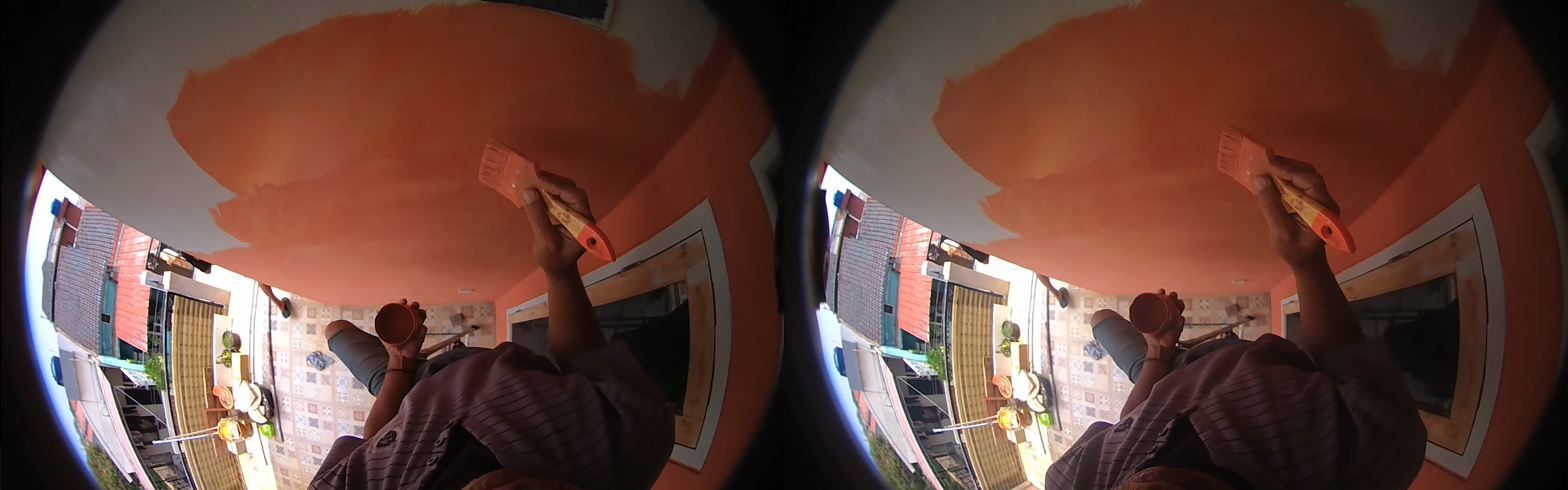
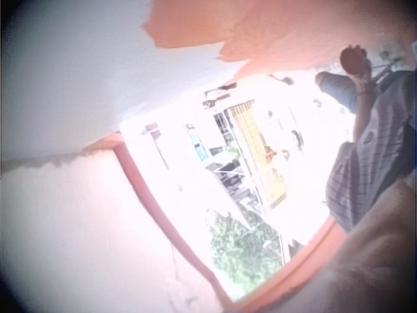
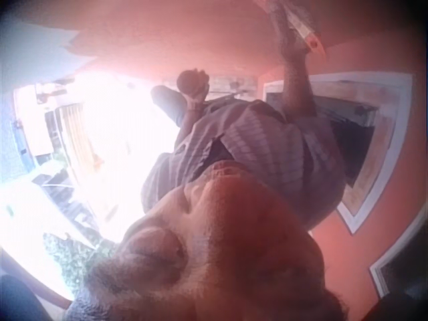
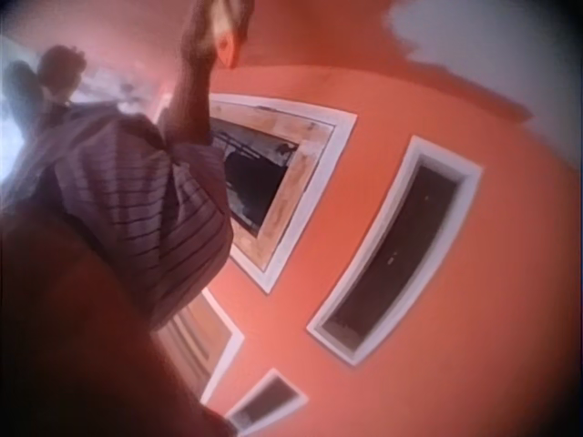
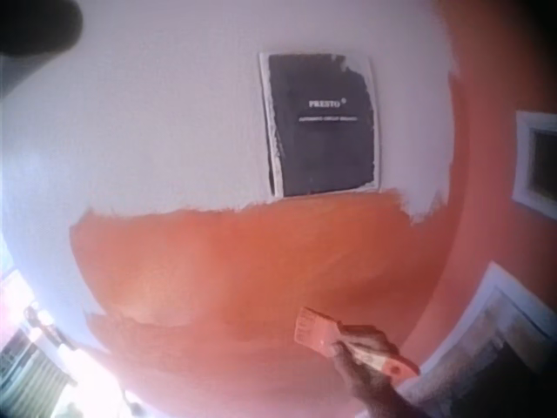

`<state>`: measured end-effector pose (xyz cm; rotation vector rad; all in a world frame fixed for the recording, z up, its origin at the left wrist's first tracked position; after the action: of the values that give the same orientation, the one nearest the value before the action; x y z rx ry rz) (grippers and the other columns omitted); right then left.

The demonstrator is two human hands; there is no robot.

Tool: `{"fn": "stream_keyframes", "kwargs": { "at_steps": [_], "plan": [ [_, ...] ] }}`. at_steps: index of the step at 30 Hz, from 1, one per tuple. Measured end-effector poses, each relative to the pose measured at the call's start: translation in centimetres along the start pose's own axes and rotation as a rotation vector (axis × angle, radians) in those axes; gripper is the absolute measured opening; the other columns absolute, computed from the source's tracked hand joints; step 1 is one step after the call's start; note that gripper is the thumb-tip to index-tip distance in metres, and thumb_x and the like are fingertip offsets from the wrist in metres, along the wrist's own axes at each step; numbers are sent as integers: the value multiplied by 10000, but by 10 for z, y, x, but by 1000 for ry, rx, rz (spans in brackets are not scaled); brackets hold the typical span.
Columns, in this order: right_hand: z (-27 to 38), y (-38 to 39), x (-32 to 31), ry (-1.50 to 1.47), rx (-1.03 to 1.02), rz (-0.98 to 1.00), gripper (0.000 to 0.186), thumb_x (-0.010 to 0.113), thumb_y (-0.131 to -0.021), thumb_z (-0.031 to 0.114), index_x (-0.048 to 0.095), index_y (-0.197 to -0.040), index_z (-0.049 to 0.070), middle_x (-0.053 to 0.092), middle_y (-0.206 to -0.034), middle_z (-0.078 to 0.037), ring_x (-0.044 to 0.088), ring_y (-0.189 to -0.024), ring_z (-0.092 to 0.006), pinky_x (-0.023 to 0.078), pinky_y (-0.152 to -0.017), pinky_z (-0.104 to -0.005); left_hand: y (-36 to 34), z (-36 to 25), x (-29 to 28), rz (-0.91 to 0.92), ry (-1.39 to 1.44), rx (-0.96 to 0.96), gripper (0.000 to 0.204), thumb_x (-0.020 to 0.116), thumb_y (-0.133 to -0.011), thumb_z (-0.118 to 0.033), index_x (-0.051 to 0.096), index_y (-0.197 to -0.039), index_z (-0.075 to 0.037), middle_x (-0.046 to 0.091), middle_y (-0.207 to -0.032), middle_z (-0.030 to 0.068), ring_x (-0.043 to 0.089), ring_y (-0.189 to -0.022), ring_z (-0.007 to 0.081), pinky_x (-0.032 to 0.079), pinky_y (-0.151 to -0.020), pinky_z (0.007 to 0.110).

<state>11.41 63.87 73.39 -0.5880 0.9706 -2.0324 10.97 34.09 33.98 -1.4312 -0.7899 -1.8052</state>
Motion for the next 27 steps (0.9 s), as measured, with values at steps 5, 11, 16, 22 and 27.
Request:
{"fn": "stream_keyframes", "kwargs": {
  "at_steps": [5,11,16,22,27],
  "plan": [
    [10,-17,-50,130,-27,-210,157,707,-987,-57,654,-1135,-47,736,-1111,-147,724,-974,-150,613,-877,-298,-1,0,-7,8,5,-25,730,629,-995,-599,572,-1441,-25,590,-1416,272,565,-1295,440,627,-865,602],
    [4,-13,-43,103,35,-178,155,746,-968,-33,691,-1113,-31,730,-1127,-144,716,-996,-170,601,-881,-296,-1,5,-5,83,27,-75,744,675,-958,-571,557,-1466,-39,570,-1456,266,541,-1348,441,614,-910,616],
    [38,-20,60,48,-259,156,235,757,-943,-52,721,-1156,38,719,-1159,-150,737,-954,-183,617,-789,-319,1,6,0,12,24,-4,719,565,-1044,-599,571,-1449,-5,585,-1418,291,557,-1282,440,632,-849,609],
    [52,-54,167,17,-474,162,315,793,-862,-53,747,-1125,115,730,-1111,-83,740,-888,-203,599,-691,-300,-2,12,14,42,6,-46,709,558,-1051,-594,571,-1444,-4,585,-1418,291,555,-1287,444,630,-860,617],
    [-11,-69,73,94,-190,-13,181,739,-943,-88,724,-1093,13,732,-1044,-89,721,-883,-152,596,-731,-288,0,7,10,27,-36,-3,704,571,-1047,-585,570,-1440,0,590,-1410,294,566,-1271,446,633,-855,603]
  ]
}}
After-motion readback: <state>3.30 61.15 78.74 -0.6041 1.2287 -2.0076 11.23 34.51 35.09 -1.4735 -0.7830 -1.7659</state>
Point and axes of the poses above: each hand's wrist, its own y-axis away from the middle knuckle, its own x-axis out of the palm, z = x × y, the point moved 9 cm from there along -y, towards the middle knuckle
